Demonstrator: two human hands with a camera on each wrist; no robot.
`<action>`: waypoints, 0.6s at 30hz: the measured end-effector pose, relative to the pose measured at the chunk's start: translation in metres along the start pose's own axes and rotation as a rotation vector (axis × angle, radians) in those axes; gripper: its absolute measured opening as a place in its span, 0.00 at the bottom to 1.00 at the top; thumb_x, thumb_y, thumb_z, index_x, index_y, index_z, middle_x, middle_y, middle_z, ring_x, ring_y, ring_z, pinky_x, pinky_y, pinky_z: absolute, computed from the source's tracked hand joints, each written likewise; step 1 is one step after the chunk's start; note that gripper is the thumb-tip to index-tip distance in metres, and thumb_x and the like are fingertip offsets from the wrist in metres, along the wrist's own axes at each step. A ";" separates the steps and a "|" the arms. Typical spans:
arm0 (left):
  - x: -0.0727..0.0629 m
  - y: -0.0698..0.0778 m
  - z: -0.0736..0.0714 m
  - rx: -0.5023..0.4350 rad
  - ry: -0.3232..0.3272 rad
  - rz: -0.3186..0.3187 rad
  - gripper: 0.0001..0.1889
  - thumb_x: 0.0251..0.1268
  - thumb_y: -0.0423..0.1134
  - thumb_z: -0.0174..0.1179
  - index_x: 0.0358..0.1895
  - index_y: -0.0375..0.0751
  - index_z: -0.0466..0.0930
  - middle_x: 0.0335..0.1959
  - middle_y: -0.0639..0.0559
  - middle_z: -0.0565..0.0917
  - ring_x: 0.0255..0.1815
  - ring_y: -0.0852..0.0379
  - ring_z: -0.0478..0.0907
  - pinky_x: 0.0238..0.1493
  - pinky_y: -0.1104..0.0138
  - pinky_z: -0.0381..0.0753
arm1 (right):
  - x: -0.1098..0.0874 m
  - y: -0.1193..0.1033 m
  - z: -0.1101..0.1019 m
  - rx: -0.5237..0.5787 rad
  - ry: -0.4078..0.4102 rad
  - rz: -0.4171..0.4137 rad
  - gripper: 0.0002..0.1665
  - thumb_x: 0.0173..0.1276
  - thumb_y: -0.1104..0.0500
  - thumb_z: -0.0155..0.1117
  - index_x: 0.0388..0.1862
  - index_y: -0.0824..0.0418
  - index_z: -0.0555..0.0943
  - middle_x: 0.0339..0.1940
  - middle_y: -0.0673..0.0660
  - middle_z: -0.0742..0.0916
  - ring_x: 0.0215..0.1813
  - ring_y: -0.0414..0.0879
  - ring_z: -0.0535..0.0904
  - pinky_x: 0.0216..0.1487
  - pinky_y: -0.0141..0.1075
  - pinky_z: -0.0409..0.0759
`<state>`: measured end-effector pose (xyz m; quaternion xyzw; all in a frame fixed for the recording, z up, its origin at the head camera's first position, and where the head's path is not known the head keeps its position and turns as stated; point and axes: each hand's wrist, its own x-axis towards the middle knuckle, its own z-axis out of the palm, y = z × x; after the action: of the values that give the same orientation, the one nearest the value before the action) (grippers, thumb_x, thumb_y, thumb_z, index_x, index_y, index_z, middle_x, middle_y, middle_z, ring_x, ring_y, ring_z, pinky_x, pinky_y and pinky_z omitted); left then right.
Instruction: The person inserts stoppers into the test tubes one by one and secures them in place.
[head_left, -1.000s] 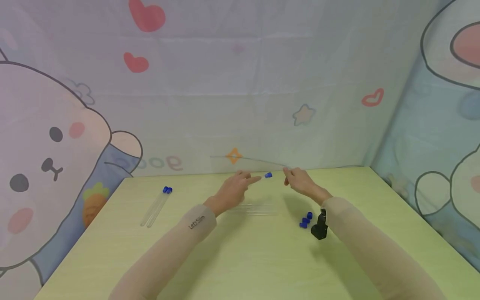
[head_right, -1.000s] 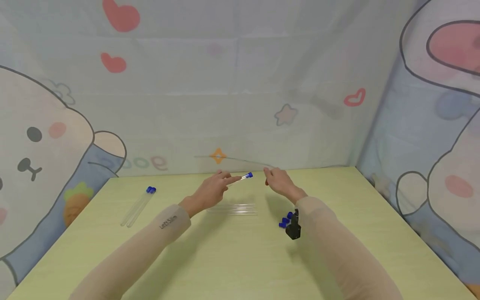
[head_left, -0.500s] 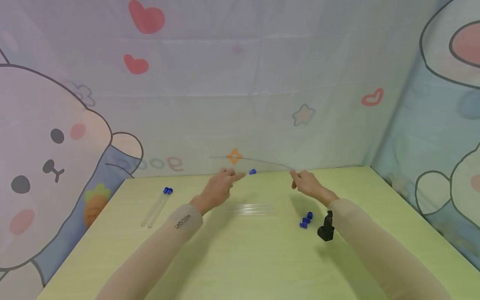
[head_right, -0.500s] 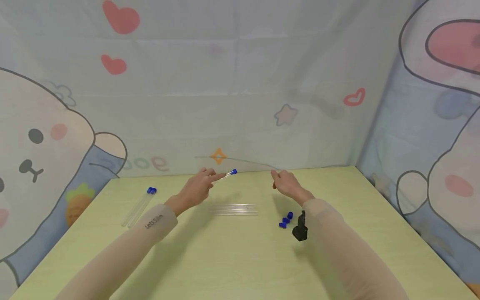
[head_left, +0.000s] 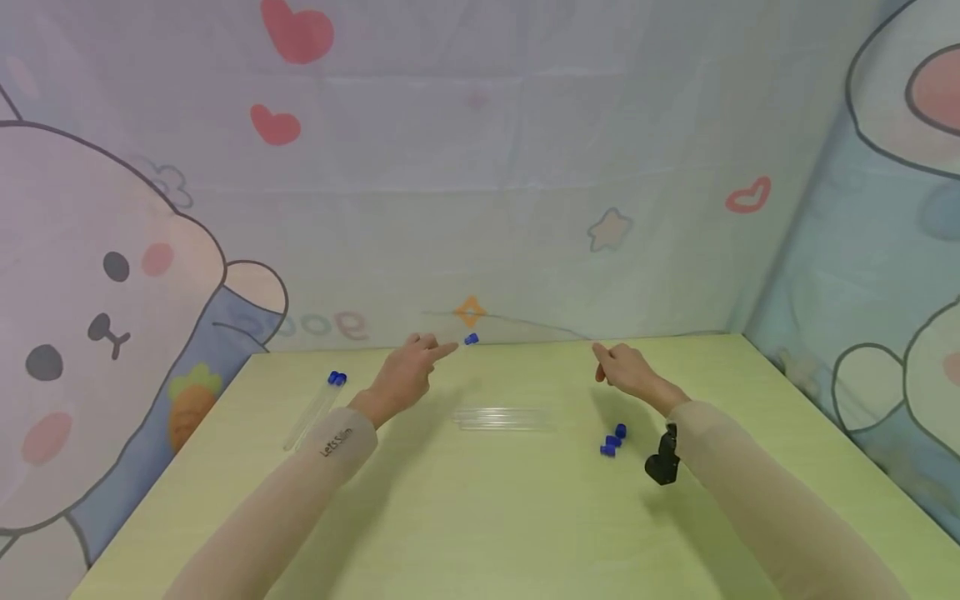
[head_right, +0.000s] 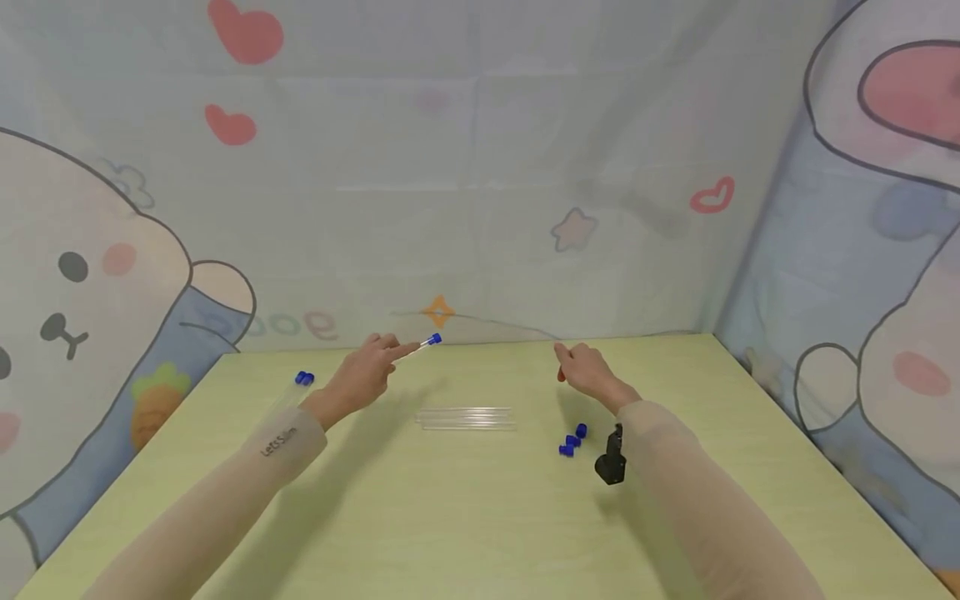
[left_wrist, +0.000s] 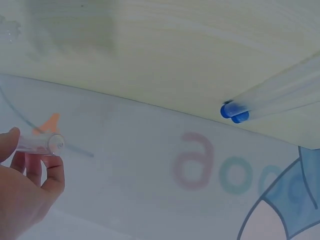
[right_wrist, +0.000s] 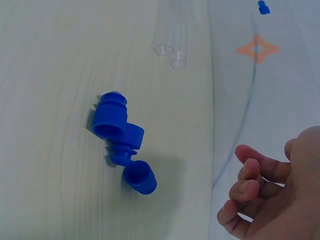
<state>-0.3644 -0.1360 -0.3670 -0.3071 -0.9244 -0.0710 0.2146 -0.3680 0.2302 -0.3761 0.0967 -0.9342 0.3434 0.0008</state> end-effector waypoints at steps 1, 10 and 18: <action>-0.001 -0.003 -0.001 0.000 -0.004 -0.012 0.31 0.56 0.17 0.56 0.63 0.44 0.76 0.39 0.46 0.79 0.37 0.51 0.69 0.27 0.70 0.68 | 0.000 0.001 0.000 0.001 -0.002 0.004 0.37 0.81 0.50 0.33 0.32 0.74 0.82 0.12 0.50 0.73 0.18 0.42 0.62 0.27 0.36 0.65; -0.017 -0.030 -0.013 -0.016 -0.056 -0.131 0.32 0.56 0.16 0.55 0.65 0.43 0.74 0.42 0.43 0.78 0.39 0.49 0.68 0.24 0.70 0.65 | -0.002 0.010 0.000 0.011 -0.019 0.032 0.37 0.81 0.49 0.33 0.32 0.75 0.81 0.12 0.51 0.73 0.18 0.42 0.62 0.25 0.35 0.66; -0.034 -0.060 -0.019 -0.002 -0.042 -0.202 0.32 0.53 0.16 0.56 0.64 0.41 0.74 0.40 0.41 0.78 0.40 0.45 0.71 0.22 0.68 0.68 | -0.001 0.015 0.000 0.013 -0.029 0.043 0.37 0.81 0.48 0.33 0.33 0.75 0.81 0.13 0.53 0.75 0.16 0.41 0.62 0.22 0.34 0.66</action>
<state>-0.3694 -0.2071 -0.3649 -0.2139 -0.9549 -0.0869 0.1867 -0.3696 0.2412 -0.3859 0.0813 -0.9338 0.3479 -0.0207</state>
